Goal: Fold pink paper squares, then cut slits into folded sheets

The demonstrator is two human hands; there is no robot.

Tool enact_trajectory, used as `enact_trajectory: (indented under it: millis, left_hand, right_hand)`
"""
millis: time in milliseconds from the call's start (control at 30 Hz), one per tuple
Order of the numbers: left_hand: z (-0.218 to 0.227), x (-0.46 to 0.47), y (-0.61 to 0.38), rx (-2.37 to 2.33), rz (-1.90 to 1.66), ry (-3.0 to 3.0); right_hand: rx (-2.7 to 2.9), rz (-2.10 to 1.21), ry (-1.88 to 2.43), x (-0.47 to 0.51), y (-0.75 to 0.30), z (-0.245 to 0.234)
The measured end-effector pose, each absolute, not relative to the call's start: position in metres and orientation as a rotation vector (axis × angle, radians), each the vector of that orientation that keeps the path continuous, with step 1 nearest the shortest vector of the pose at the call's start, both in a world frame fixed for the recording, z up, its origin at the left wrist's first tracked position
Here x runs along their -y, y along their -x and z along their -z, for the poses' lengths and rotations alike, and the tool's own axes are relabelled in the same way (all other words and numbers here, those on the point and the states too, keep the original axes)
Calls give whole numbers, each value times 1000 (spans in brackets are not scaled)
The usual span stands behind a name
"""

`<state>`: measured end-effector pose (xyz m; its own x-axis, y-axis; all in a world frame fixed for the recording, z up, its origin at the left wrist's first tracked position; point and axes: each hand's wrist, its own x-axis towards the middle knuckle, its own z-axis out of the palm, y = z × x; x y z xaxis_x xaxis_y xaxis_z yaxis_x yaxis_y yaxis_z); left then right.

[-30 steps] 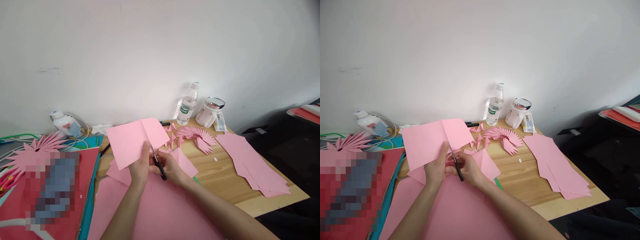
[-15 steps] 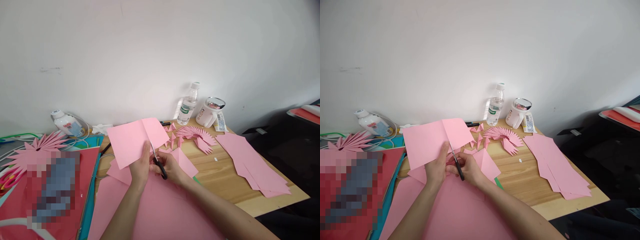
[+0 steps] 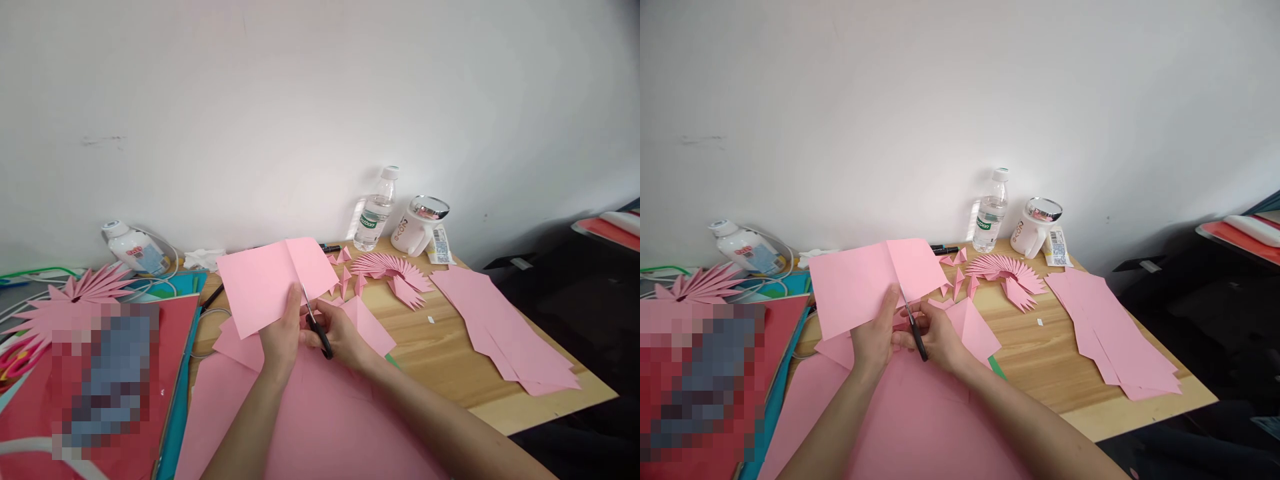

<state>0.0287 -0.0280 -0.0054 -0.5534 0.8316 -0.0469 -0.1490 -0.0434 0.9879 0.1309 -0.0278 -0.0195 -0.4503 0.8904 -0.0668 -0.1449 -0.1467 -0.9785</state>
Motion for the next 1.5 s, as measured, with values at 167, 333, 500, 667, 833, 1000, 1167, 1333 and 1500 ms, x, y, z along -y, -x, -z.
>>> enact_trajectory:
  millis: [167,333,500,667,833,1000,1167,1333,1500]
  left_hand:
    - [5,29,-33,-1478,-1709,-839]
    - [1,30,-34,-1479,-1700,-858]
    - [-4,31,-34,-1525,-1684,-876]
    - [-2,31,-34,-1506,-1686,-868]
    - [-1,30,-34,-1541,-1675,-851]
    - [-2,30,-34,-1539,-1658,-832]
    - [-5,32,-36,-1530,-1653,-835]
    - [-12,33,-40,-1520,-1665,-749]
    - [-7,33,-37,-1497,-1646,-801]
  right_hand:
    - [1303,-1672,884,25,-132,24]
    - [1295,-1678,892,26,-131,23]
    - [1272,-1680,913,27,-129,21]
    - [1246,-1698,951,28,-130,20]
    - [1275,-1670,1000,28,-130,17]
    - [1285,-1672,1006,27,-131,18]
    - [1263,-1677,878,27,-132,21]
    - [1274,-1684,879,25,-131,20]
    - [1265,-1695,873,26,-131,18]
